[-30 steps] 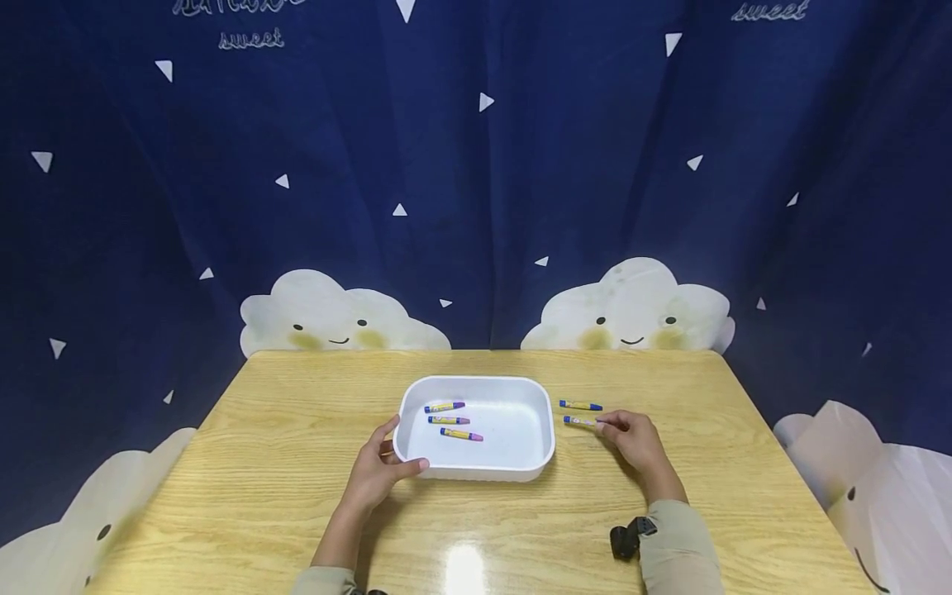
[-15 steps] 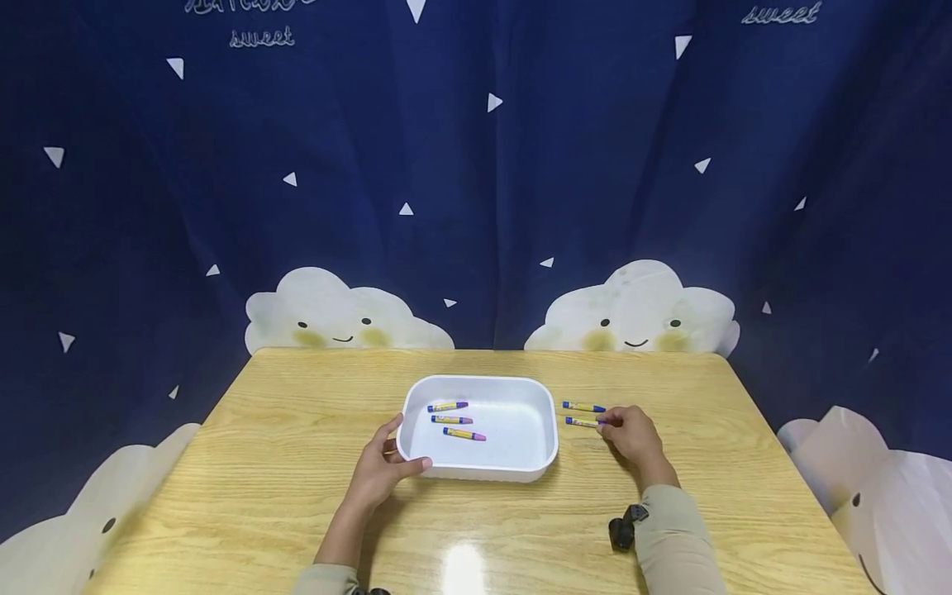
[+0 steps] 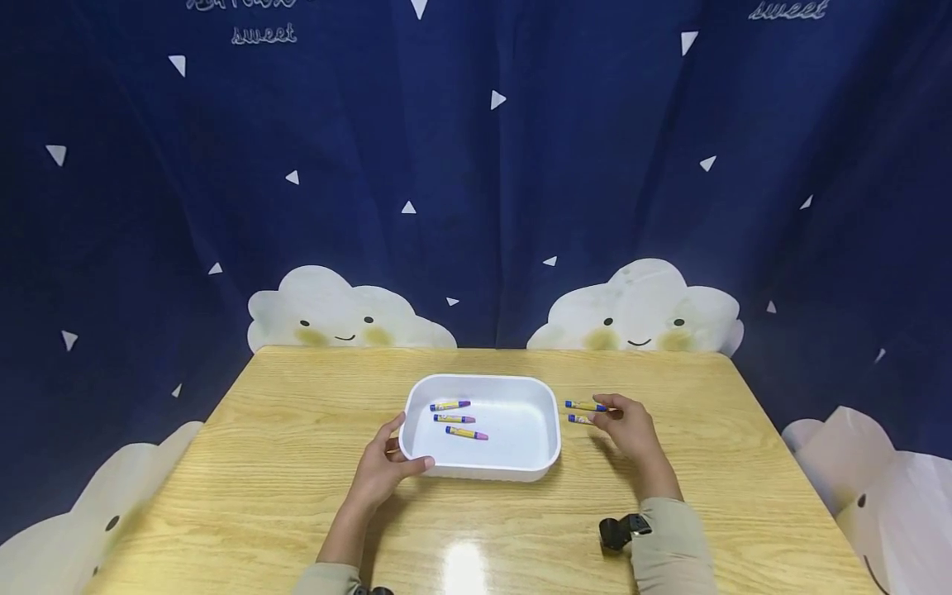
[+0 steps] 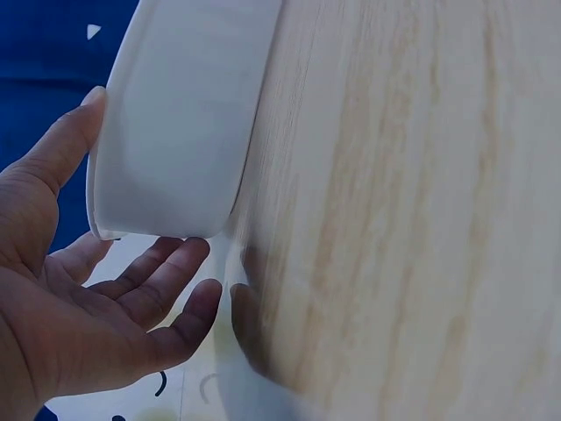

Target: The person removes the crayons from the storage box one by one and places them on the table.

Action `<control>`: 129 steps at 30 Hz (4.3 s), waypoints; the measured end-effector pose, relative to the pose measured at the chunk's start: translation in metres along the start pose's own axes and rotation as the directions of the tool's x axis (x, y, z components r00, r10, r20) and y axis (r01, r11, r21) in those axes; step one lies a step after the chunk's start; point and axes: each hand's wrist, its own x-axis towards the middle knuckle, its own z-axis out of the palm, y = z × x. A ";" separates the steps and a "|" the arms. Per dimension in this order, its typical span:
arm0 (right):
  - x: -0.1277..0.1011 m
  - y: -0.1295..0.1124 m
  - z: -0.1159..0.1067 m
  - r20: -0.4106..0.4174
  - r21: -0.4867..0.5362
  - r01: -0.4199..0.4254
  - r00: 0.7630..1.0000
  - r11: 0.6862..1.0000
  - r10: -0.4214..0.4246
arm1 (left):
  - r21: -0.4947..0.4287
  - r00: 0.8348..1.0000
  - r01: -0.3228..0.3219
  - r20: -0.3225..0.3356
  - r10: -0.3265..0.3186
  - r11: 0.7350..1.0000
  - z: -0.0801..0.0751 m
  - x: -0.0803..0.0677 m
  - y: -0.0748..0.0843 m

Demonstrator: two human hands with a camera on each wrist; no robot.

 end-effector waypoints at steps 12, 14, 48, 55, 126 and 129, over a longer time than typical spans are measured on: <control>0.009 -0.042 0.015 0.057 0.087 0.067 0.996 0.994 -0.072 | -0.003 0.999 -0.036 -0.013 0.036 0.999 0.003 0.003 -0.010; 0.010 -0.048 0.019 0.063 0.103 0.067 0.995 0.992 -0.074 | 0.004 0.999 -0.038 -0.015 0.038 0.999 0.002 0.003 -0.010; 0.021 -0.099 0.084 0.199 0.368 0.109 0.961 0.924 -0.193 | 0.025 1.000 -0.006 -0.005 0.006 1.000 0.003 -0.014 0.024; 0.015 -0.118 0.092 0.201 0.420 0.049 0.969 0.906 -0.146 | 0.008 1.000 0.002 -0.007 -0.002 1.000 0.002 -0.002 0.002; 0.009 -0.098 0.115 0.098 0.217 0.318 0.934 0.923 -0.344 | -0.044 1.000 0.014 0.013 -0.013 0.999 0.004 -0.015 0.020; 0.001 -0.107 0.106 0.063 0.232 0.321 0.937 0.918 -0.343 | -0.052 1.000 0.003 0.014 -0.002 0.999 0.004 -0.014 0.021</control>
